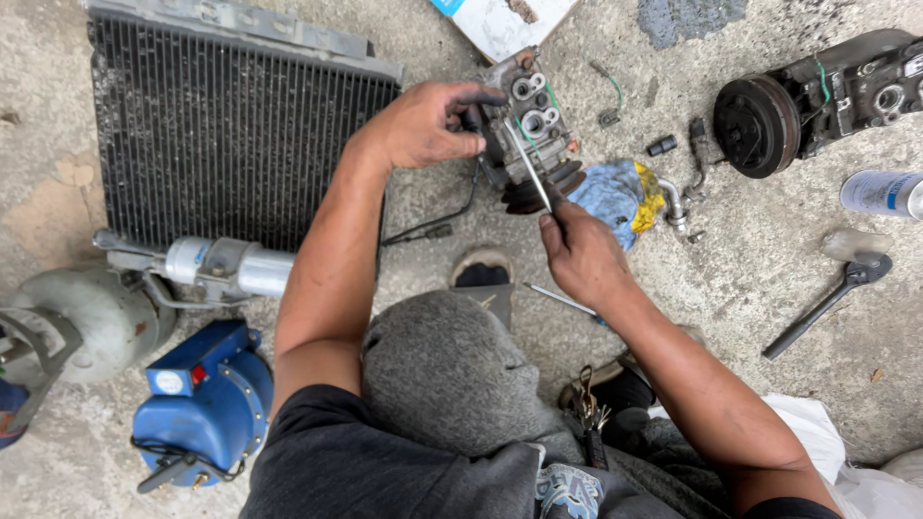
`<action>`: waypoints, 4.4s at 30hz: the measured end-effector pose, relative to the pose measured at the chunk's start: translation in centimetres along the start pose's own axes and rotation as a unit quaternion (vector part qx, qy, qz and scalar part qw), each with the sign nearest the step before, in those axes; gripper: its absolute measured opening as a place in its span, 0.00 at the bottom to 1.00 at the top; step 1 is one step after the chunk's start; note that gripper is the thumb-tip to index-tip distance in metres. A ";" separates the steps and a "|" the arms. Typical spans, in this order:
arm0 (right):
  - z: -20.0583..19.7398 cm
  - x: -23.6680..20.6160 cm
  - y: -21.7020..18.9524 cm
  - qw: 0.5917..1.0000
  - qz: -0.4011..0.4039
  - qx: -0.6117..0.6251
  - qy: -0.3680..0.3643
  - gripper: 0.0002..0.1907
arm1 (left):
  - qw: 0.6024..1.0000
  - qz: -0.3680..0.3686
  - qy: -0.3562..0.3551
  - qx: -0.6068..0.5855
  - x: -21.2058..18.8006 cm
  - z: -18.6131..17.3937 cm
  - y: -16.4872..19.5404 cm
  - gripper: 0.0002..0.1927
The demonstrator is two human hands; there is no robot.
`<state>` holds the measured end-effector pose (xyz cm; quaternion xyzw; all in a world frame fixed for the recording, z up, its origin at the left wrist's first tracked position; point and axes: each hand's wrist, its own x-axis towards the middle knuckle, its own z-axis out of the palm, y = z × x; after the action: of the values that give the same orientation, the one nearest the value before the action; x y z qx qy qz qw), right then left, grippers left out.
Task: The person sits on the floor and uses a screwdriver to remove a bolt from an AC compressor. They then detach a small black electrical connector, set it aside, and later reattach it to a different compressor unit. The person uses the screwdriver again to tighten a bolt on the second compressor.
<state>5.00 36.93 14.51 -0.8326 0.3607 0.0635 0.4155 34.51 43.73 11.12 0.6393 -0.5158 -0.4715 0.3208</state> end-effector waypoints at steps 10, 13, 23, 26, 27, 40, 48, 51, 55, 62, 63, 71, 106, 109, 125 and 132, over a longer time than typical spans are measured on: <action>-1.0 0.3 -0.9 0.994 0.068 -0.031 -0.077 0.20 | 1.000 0.012 -0.003 0.010 0.1 -0.4 -0.5 0.35; -1.1 0.3 -1.5 0.997 0.049 -0.009 -0.054 0.20 | 1.000 0.018 -0.008 0.004 0.1 -0.5 -0.3 0.34; -1.4 0.3 -3.3 0.995 0.059 0.029 -0.081 0.20 | 1.000 0.003 -0.008 0.012 -0.1 -0.6 0.3 0.34; 0.2 0.1 -2.9 0.995 0.061 0.056 -0.052 0.20 | 1.000 0.004 -0.012 0.007 -0.1 -0.6 0.3 0.33; 0.9 0.0 -2.8 0.998 0.035 0.055 -0.022 0.21 | 1.000 0.006 -0.011 0.007 -0.1 -0.6 0.3 0.33; 4.0 -0.1 0.2 0.997 0.053 0.041 -0.026 0.20 | 1.000 -0.002 0.001 -0.021 -0.1 -0.1 0.1 0.34; 5.5 0.6 2.1 0.999 -0.021 -0.007 0.045 0.27 | 0.998 0.022 0.002 -0.050 -0.4 0.0 0.0 0.33; 4.4 -1.0 5.2 0.999 -0.027 -0.029 -0.007 0.27 | 0.999 0.026 0.006 -0.034 -0.3 0.1 0.0 0.34; 0.4 -4.9 12.0 0.983 0.100 -0.134 -0.077 0.18 | 0.998 0.014 0.001 -0.061 -0.4 0.1 -0.2 0.34; -3.3 -5.2 12.6 0.970 -0.070 -0.224 0.055 0.18 | 0.998 0.055 0.014 0.007 0.0 0.3 -0.4 0.33; -2.8 -4.1 10.6 0.978 -0.095 -0.156 0.098 0.16 | 0.999 0.038 0.008 -0.022 -0.1 0.7 -0.2 0.33; 0.8 7.5 -2.9 0.987 0.010 -0.028 0.155 0.16 | 0.994 -0.034 -0.002 -0.104 0.0 1.6 1.5 0.31; 2.7 4.2 -1.3 0.961 -0.102 0.101 0.238 0.08 | 0.955 -0.019 0.035 -0.292 -0.9 4.4 -0.1 0.18; 2.9 4.3 -1.3 0.961 -0.116 0.061 0.245 0.07 | 0.954 -0.034 0.038 -0.294 -0.7 4.7 -0.2 0.18; 2.8 3.8 0.0 0.928 -0.263 -0.053 0.260 0.14 | 0.953 -0.162 0.069 -0.246 -0.3 5.1 1.6 0.13; 2.8 3.5 0.1 0.956 -0.162 0.109 0.220 0.10 | 0.952 -0.100 0.070 -0.281 -0.3 5.6 0.9 0.12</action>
<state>8.03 37.06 11.18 -0.8231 0.3078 -0.2291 0.4187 28.91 44.20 10.08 0.6026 -0.2721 -0.5812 0.4743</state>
